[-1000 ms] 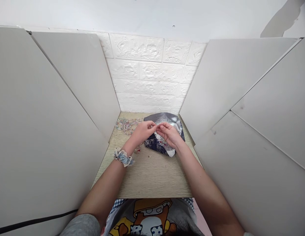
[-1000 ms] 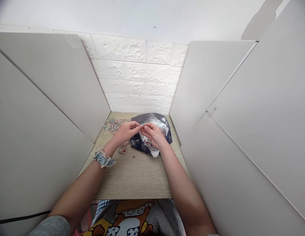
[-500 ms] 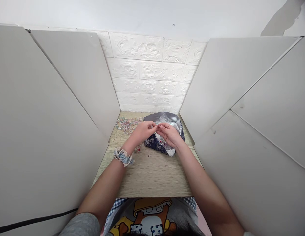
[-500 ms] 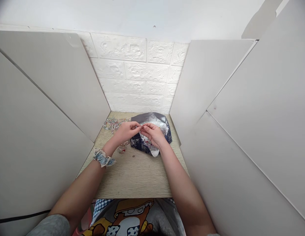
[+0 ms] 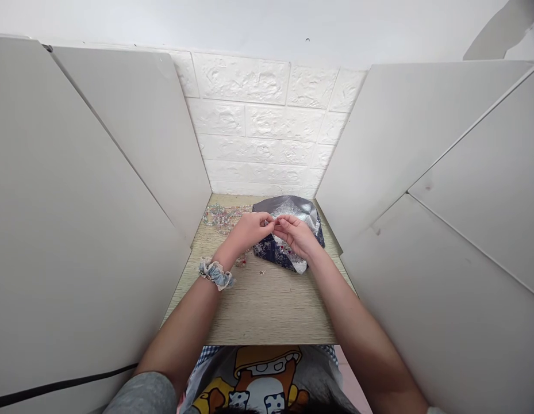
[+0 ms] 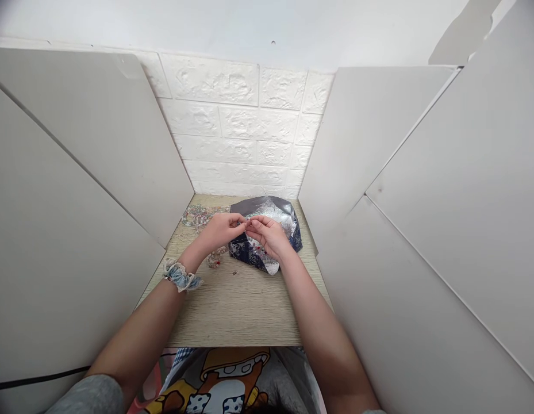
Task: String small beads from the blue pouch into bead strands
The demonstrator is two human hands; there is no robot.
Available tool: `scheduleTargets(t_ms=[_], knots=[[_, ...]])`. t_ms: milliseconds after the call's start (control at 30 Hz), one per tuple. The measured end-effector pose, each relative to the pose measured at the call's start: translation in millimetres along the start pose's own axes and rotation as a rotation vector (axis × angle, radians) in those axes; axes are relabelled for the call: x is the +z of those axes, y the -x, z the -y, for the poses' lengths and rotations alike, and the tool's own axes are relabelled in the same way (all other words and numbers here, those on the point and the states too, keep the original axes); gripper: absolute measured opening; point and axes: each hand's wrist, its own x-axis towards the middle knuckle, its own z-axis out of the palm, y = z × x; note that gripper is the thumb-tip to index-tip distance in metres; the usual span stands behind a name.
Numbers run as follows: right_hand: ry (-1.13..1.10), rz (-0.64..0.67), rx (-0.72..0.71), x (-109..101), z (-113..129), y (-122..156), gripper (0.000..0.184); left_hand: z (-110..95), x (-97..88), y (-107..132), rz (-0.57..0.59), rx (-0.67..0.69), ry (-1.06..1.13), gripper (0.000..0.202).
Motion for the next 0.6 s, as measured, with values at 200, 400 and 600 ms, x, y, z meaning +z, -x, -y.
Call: scheduleTargets(t_ms=[200, 400, 600], knots=[[0.003, -0.009, -0.008, 0.5, 0.1, 0.3, 0.013, -1.6, -0.3, 0.4, -0.001, 0.014, -0.012, 0.027], [-0.005, -0.007, 0.008, 4.4, 0.8, 1.3, 0.013, -2.1, 0.1, 0.2, 0.016, 0.004, -0.045, 0.026], [-0.013, -0.007, 0.007, 4.4, 0.6, 1.4, 0.013, -2.3, 0.0, 0.3, 0.016, 0.008, -0.031, 0.024]])
